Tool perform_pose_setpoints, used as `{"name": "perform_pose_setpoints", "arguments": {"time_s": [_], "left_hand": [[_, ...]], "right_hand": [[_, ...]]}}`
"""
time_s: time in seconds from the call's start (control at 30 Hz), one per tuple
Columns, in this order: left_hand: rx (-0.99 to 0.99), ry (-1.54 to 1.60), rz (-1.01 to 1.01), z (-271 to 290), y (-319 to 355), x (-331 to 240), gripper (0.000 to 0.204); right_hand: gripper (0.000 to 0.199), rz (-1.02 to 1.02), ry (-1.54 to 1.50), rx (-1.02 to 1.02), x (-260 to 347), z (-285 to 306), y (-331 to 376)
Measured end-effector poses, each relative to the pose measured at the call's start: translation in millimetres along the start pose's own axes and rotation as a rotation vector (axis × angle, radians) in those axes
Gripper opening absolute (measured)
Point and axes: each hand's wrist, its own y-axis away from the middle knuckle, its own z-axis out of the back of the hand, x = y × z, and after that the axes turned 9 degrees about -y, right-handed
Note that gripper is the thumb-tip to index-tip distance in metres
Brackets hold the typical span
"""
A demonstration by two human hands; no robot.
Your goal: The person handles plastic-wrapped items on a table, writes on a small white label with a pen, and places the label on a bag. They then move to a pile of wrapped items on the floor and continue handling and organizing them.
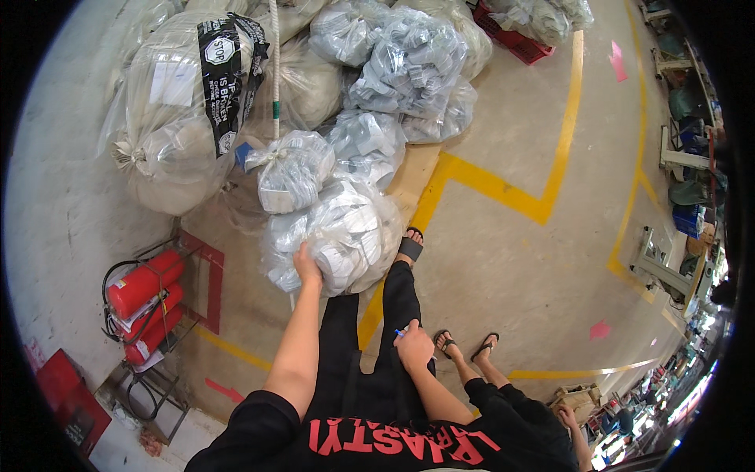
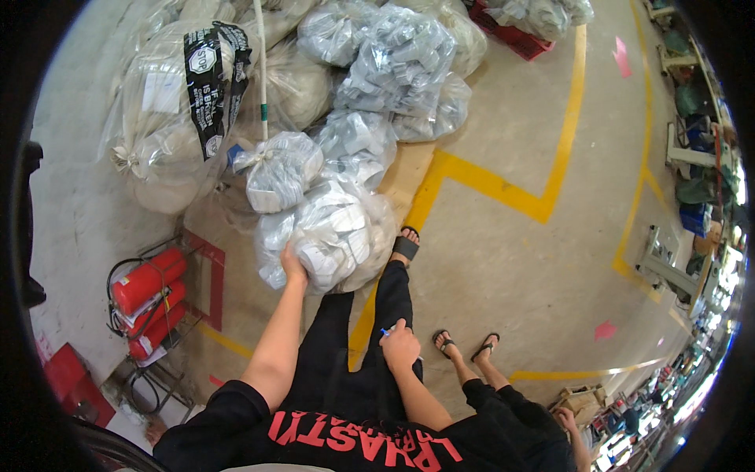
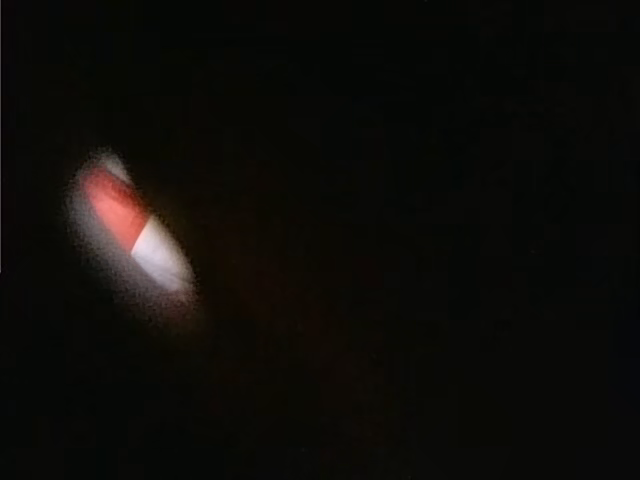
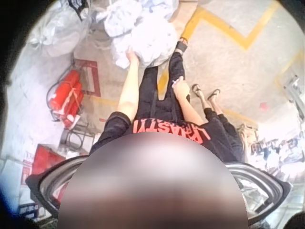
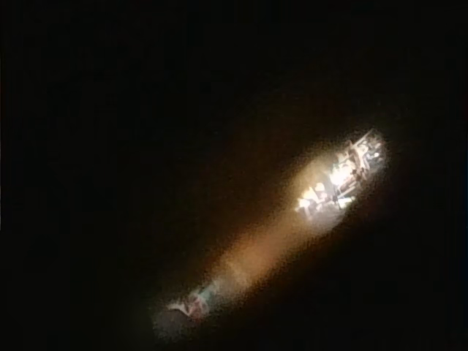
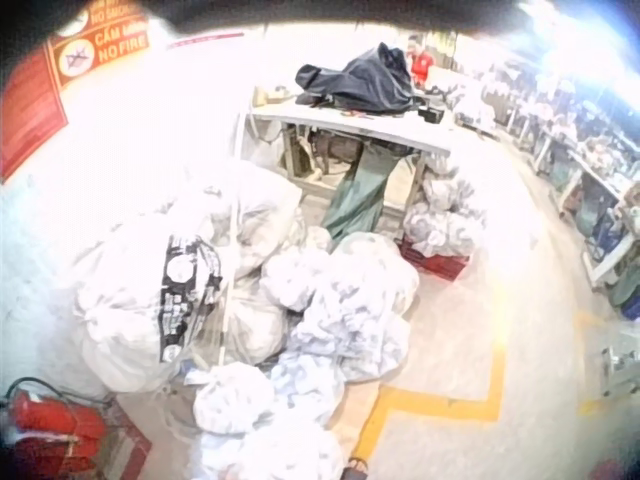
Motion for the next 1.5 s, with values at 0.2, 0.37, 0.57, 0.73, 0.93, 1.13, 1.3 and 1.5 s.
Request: {"name": "perform_pose_setpoints", "arguments": {"time_s": [0.2,0.37,0.57,0.73,0.93,1.13,1.3,1.5], "left_hand": [[0.008,-0.001,0.101,4.5,-10.7,4.0,0.046],[0.04,-0.092,-0.049,5.0,-7.0,0.3,0.045],[-0.09,0.046,0.023,-1.6,8.3,-9.9,0.036],[-0.137,-0.05,-0.047,-4.3,2.4,-9.9,0.039],[-0.124,-0.089,-0.038,17.1,-20.1,10.5,0.043],[-0.155,-0.108,0.028,26.2,-31.4,11.5,0.045],[-0.244,-0.112,0.078,21.1,-25.2,6.5,0.046],[-0.158,-0.188,0.064,24.0,-31.2,1.7,0.047]], "right_hand": [[0.024,-0.085,-0.074,0.084,11.5,17.0,-19.1],[0.019,0.056,-0.498,0.036,29.4,56.6,-101.3],[0.011,0.421,-0.612,-0.005,93.5,167.6,-249.3],[0.02,0.692,-0.65,-0.275,175.0,302.2,-367.3],[0.03,0.779,-0.543,-0.55,264.1,405.3,-463.2],[0.046,0.494,-0.182,-0.428,316.8,425.2,-525.2],[0.051,0.509,-0.078,-0.274,310.4,423.0,-529.9],[0.04,0.697,-0.11,-0.198,282.8,397.8,-469.0]]}}
